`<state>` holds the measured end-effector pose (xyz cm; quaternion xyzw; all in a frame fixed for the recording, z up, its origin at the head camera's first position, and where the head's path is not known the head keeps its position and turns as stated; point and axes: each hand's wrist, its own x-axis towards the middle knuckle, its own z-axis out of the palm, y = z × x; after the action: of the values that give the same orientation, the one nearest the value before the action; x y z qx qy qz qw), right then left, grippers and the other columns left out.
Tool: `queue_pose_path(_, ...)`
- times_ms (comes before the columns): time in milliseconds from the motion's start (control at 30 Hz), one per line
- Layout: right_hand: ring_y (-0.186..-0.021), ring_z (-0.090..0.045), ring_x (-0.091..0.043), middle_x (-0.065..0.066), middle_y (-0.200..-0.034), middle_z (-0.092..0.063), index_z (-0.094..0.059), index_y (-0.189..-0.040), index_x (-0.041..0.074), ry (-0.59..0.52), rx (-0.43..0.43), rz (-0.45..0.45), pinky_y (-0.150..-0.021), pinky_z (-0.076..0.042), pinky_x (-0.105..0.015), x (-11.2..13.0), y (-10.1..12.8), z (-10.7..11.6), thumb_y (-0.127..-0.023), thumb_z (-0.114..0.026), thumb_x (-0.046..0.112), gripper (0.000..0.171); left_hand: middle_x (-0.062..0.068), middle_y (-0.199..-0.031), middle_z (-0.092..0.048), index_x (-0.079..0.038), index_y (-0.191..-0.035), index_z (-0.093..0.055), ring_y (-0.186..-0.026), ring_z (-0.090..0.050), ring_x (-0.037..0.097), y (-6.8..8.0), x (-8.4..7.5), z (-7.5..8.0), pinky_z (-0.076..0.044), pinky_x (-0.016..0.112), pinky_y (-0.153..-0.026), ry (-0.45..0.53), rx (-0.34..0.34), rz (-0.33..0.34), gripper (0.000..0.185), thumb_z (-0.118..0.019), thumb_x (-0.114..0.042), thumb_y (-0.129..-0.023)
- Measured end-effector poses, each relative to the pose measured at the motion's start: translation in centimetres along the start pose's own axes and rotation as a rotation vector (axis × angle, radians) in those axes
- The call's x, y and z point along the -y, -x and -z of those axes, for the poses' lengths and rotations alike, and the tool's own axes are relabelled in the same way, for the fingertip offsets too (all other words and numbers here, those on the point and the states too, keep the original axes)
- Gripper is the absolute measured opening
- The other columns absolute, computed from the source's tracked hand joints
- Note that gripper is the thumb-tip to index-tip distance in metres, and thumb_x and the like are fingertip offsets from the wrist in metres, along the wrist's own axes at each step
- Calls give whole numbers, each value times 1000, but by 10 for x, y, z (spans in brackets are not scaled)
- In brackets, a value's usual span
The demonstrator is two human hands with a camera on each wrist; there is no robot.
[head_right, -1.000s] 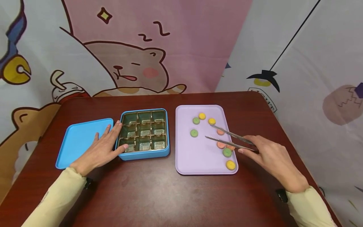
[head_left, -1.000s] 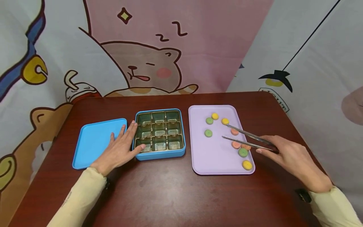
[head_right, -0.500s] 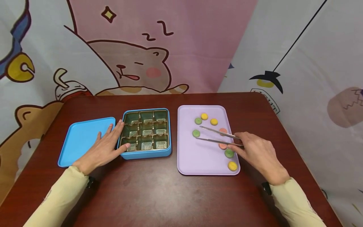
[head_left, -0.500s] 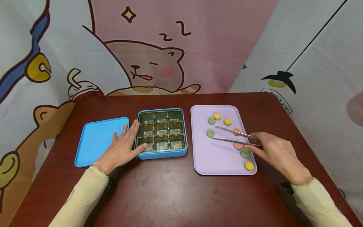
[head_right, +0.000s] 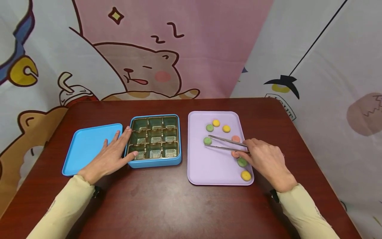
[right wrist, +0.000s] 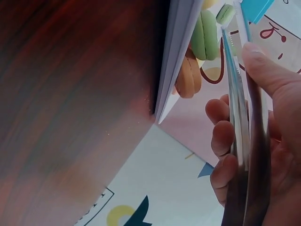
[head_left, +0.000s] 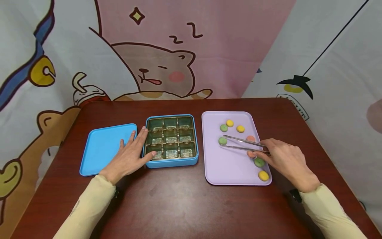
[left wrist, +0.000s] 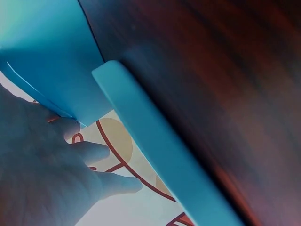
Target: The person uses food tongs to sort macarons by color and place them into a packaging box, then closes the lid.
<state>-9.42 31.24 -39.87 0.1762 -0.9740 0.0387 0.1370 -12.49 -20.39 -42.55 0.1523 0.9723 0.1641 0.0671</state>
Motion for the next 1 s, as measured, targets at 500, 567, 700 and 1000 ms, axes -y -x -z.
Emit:
queue_pose_path(500,-49,-40,-11,3,-64,-54,-73,-98,2,9,6,26,-39,-28,-26,2,-3,-5,-72,-92,46,54,9,-174,-6,-13,-168,-8,-157,-5,44,0,-1,1,-5,81,-112,7,-3,-10,102,-47,-75,-97)
queue_pose_path(567,-49,-39,-11,4,-63,-52,-73,-98,3,7,6,26,-39,-27,-26,2,-3,-5,-72,-92,46,54,9,-174,-6,-13,-168,-8,-158,-4,43,-1,-1,0,-5,81,-112,7,-2,-13,102,-46,-75,-97)
queue_pose_path(700,-49,-39,-10,5,-62,-49,-73,-98,3,4,12,24,-40,-26,-26,2,-3,-5,-73,-92,45,52,8,-174,-4,-13,-168,-7,-158,-3,42,-1,-1,0,-5,81,-112,7,3,-14,102,-46,-75,-97)
queue_pose_path(1000,-49,-37,-10,6,-61,-46,-73,-95,4,0,5,29,-40,-25,-26,2,-1,-4,-74,-92,44,49,8,-174,-4,-14,-168,-6,-158,-3,41,-1,-2,-1,-5,81,-112,2,3,-20,101,-45,-75,-98)
